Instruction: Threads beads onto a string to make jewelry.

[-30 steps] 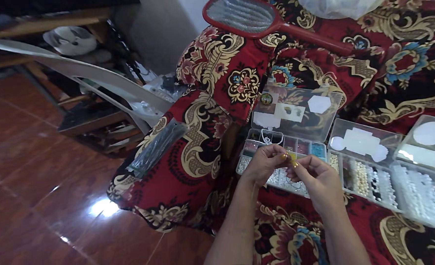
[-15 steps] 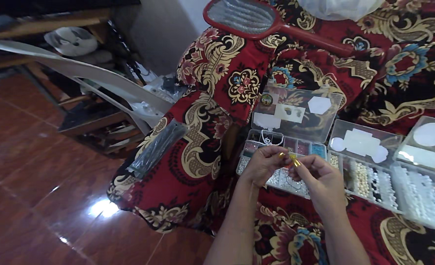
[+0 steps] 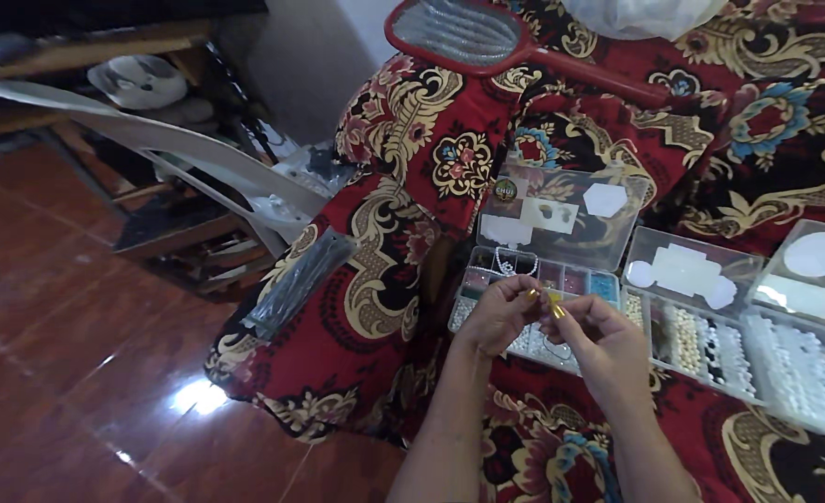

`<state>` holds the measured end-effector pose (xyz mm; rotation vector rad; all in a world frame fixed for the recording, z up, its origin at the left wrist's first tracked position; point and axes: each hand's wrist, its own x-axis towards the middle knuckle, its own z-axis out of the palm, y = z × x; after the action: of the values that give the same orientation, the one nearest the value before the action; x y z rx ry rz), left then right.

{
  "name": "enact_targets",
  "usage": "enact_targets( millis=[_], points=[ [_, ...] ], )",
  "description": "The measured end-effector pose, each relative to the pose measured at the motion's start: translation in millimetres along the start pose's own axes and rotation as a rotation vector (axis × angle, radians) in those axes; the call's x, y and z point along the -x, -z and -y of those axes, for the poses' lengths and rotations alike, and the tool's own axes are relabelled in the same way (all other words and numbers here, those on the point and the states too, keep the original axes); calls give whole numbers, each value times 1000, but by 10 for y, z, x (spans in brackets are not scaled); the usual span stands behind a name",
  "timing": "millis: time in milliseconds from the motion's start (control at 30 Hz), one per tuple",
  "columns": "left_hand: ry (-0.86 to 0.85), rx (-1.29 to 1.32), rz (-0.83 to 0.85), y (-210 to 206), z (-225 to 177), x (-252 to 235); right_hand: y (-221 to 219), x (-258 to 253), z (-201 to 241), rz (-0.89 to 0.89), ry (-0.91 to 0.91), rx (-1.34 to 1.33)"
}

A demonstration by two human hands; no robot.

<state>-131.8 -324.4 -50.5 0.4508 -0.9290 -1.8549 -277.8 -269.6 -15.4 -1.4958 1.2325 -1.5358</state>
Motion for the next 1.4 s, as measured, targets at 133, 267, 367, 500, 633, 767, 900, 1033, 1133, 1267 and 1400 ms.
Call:
enact_targets(
  millis=[133,267,367,500,633,767,900,1033,1133,1267,1400],
  points=[
    [16,34,64,7,9,-8,2,1,-15,-1,8,10],
    [-10,12,60,3,15,-21,-3,-2,-21,0,20,11],
    [-17,2,-28,-18,3,-21,-7,-4,-18,-1,16,7],
    [5,33,-107,-62,-22,-9,-6,-2,-25,-3,18,7],
    [27,-3,-183,-116,-43,-2,-3,-2,-28,-9,22,12],
    [26,14,-190,-129,-58,10,-1,-8,-26,-16,32,13],
    [34,29,-127,-88,-38,13,-1,-4,-30,-14,50,5],
    [54,43,-74,-76,-25,8,-12,0,-33,-5,68,-13],
    [66,45,-72,-88,-20,1,-21,1,-33,-9,62,-6],
    [64,29,-79,-100,-19,2,-23,4,-44,-14,50,11],
    [63,23,-92,-102,-20,4,-24,6,-37,-19,38,40]
  ],
)
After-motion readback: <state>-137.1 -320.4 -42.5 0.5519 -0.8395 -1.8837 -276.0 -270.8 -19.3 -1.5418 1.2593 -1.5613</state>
